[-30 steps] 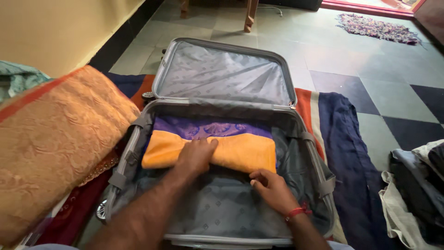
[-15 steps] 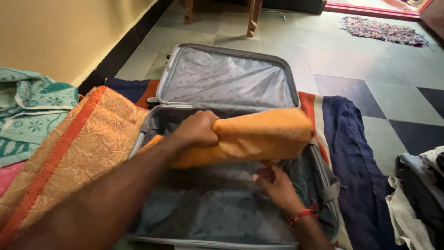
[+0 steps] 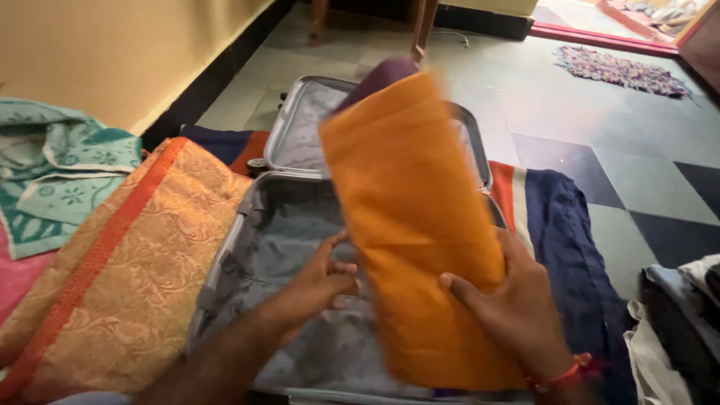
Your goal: The person packs a suitcase by folding and placing various items of clothing, including sarees and blouses, into it, and then removes some of the items.
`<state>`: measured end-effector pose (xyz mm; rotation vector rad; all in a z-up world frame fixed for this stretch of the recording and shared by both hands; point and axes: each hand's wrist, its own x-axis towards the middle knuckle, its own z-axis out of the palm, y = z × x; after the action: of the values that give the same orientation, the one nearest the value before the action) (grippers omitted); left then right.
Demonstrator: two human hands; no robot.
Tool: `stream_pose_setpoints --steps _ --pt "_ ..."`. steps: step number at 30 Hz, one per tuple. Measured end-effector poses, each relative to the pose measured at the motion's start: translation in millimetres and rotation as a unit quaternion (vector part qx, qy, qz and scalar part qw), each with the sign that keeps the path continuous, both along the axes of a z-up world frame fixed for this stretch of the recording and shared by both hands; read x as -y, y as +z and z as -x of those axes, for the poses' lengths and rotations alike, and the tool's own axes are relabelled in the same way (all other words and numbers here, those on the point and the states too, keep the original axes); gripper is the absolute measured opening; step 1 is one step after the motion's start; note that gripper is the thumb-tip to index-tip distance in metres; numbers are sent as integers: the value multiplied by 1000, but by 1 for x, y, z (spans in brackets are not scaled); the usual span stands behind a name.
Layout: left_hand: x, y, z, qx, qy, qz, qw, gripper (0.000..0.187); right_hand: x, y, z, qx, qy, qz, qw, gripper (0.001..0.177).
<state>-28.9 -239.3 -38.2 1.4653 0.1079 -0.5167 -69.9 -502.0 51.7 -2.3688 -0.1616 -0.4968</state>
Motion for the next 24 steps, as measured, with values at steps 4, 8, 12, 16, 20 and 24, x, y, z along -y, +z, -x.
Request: stream_pose_setpoints --steps 4,8,12,16,20,24 --pt "-6 9 11 44 -23 -38 998 89 -46 -3 -15 -147 -100 233 956 60" --pt "-4 1 8 42 -13 10 999 87 -99 -59 -43 -183 -58 235 953 54" --pt "-6 -20 0 3 64 60 996 90 -111 -84 -50 -206 26 137 969 70" --pt "-7 -53 -11 79 130 -52 987 90 -103 -85 -44 -209 129 78 966 83" --pt "-2 -72 -15 143 175 38 973 96 -107 -91 -39 -219 185 110 952 97" --pt "-7 -73 -9 37 246 109 962 112 -102 -89 -46 -254 158 104 949 90"
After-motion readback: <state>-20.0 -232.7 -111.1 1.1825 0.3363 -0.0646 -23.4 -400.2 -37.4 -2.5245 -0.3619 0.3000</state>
